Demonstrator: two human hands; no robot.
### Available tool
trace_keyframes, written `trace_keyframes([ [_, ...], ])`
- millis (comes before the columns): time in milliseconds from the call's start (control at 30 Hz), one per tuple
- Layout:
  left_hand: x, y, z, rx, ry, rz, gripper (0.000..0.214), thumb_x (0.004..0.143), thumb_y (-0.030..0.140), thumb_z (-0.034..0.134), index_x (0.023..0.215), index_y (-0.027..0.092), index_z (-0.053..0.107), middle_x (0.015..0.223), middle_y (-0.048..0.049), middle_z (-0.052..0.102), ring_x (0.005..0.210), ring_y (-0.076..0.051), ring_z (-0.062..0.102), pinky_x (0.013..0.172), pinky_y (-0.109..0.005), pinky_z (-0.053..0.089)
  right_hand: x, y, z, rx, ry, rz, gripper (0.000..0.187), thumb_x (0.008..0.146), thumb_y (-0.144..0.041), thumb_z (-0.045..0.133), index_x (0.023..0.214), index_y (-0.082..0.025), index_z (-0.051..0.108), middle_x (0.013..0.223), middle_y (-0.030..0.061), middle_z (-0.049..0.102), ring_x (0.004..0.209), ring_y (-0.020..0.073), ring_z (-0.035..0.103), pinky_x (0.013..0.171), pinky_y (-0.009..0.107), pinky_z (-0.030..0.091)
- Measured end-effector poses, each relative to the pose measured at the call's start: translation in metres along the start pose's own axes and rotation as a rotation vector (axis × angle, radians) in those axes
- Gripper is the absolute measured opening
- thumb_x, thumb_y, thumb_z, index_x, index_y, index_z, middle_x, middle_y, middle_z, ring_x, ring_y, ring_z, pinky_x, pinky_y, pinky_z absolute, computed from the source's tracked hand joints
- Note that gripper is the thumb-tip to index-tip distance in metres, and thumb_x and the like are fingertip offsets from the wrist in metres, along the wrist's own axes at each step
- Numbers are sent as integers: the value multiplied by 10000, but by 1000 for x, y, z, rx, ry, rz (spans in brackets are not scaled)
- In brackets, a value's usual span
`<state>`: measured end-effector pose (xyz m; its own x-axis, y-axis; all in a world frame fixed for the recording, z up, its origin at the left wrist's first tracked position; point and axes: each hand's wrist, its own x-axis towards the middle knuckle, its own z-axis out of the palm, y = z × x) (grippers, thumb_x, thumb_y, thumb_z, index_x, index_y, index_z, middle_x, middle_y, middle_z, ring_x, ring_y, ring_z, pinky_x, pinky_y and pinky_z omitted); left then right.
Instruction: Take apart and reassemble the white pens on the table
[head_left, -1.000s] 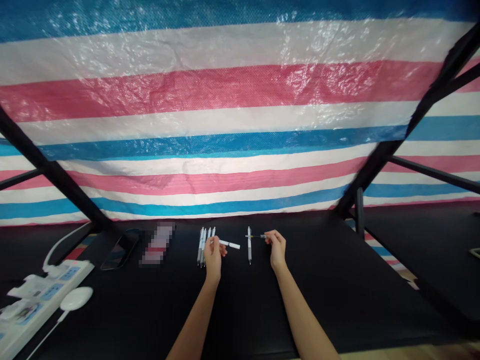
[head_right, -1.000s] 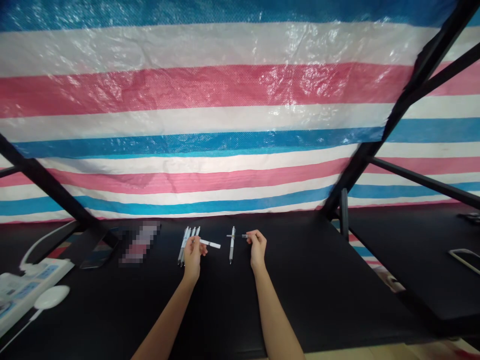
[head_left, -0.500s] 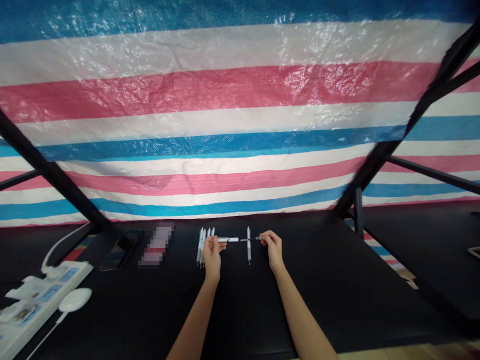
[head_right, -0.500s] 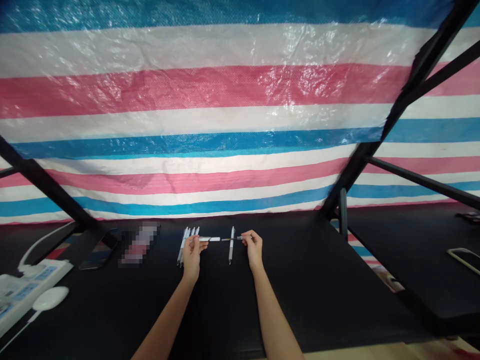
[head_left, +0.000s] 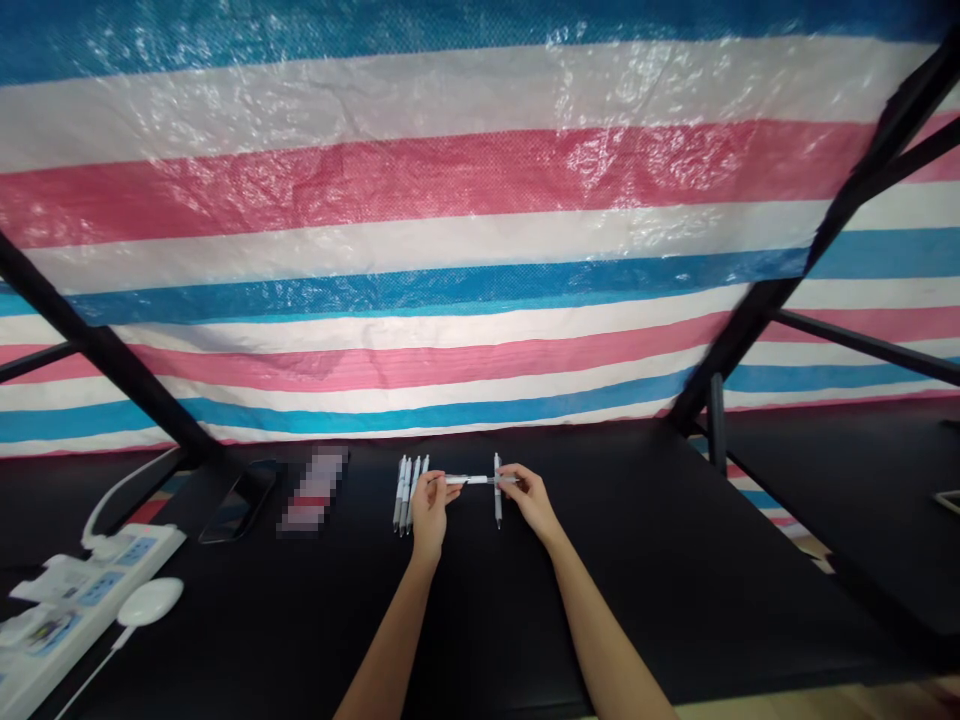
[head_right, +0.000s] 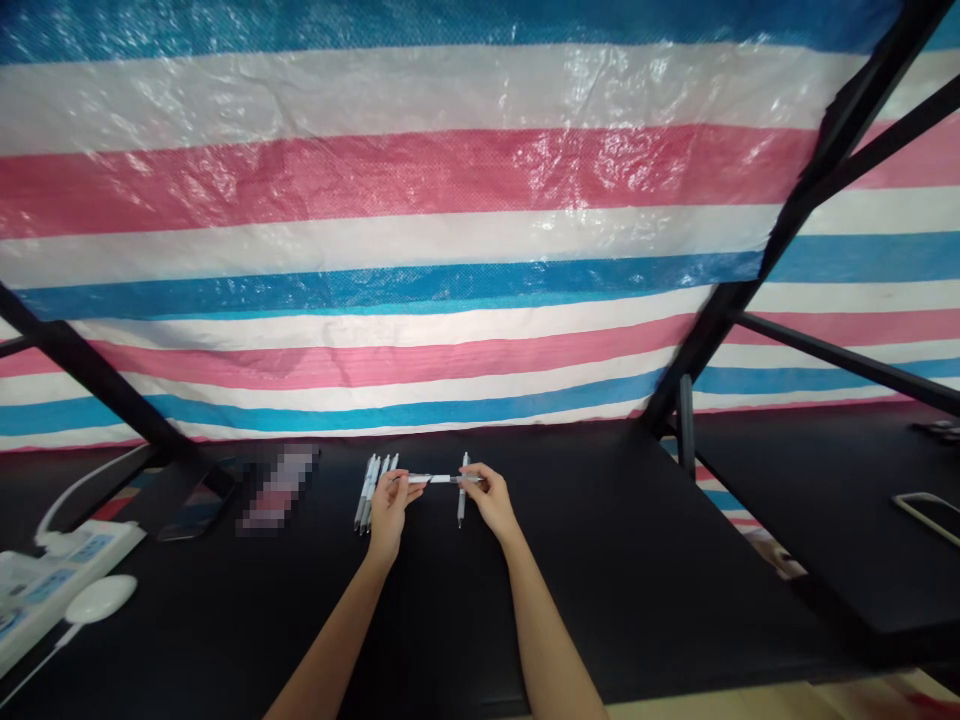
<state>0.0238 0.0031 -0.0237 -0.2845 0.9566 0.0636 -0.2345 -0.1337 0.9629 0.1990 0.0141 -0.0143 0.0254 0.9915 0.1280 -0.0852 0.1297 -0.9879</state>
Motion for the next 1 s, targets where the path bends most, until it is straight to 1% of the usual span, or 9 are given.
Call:
trace_keyframes([
  [100, 0, 1, 0, -29, -3, -21, 404, 693, 503, 630, 870, 156, 527, 710, -29, 663, 745, -201, 692, 753, -365, 554, -1, 0, 2, 36, -48, 8, 243, 599, -331, 729, 776, -185, 651, 635, -4, 642, 512, 116, 518, 507, 234, 392],
  [200, 1, 1, 0, -34, -6, -34, 409, 684, 503, 639, 867, 156, 525, 699, -27, 664, 739, -206, 693, 749, -371, 554, -1, 1, 1, 35, -35, 17, 251, 586, -371, 745, 718, -183, 644, 598, -4, 635, 488, 111, 501, 490, 234, 386],
  [400, 0, 2, 0, -36, -10, -41, 427, 667, 518, 648, 856, 152, 533, 723, -43, 668, 740, -214, 694, 741, -371, 555, 1, 2, 0, 48, -11, 40, 274, 570, -397, 754, 724, -188, 665, 605, 13, 663, 491, 124, 519, 509, 256, 412],
  [600, 0, 1, 1, -30, -10, -31, 441, 659, 535, 647, 844, 150, 534, 712, -39, 663, 726, -216, 694, 733, -382, 558, 0, -1, -1, 43, -31, 43, 281, 588, -423, 741, 732, -193, 668, 622, 22, 677, 527, 146, 559, 538, 276, 435],
  [833, -1, 1, 1, -31, -30, -19, 424, 668, 527, 644, 835, 152, 537, 731, -36, 662, 744, -209, 691, 755, -391, 556, 0, -2, 1, 45, -47, 40, 284, 583, -419, 747, 725, -185, 669, 612, 24, 682, 495, 130, 544, 514, 259, 422],
  [933, 0, 1, 0, -35, -39, -15, 411, 672, 515, 645, 837, 154, 537, 735, -31, 660, 747, -201, 689, 763, -390, 555, -1, -1, 0, 38, -65, 41, 296, 609, -445, 730, 719, -175, 674, 566, 20, 665, 468, 126, 536, 490, 249, 413],
  [1000, 0, 1, -1, -40, -31, -19, 414, 669, 515, 647, 836, 153, 538, 717, -22, 652, 734, -191, 687, 761, -383, 556, -1, 1, 0, 17, -81, 45, 314, 642, -473, 702, 690, -164, 673, 500, 13, 634, 421, 113, 503, 459, 239, 393],
])
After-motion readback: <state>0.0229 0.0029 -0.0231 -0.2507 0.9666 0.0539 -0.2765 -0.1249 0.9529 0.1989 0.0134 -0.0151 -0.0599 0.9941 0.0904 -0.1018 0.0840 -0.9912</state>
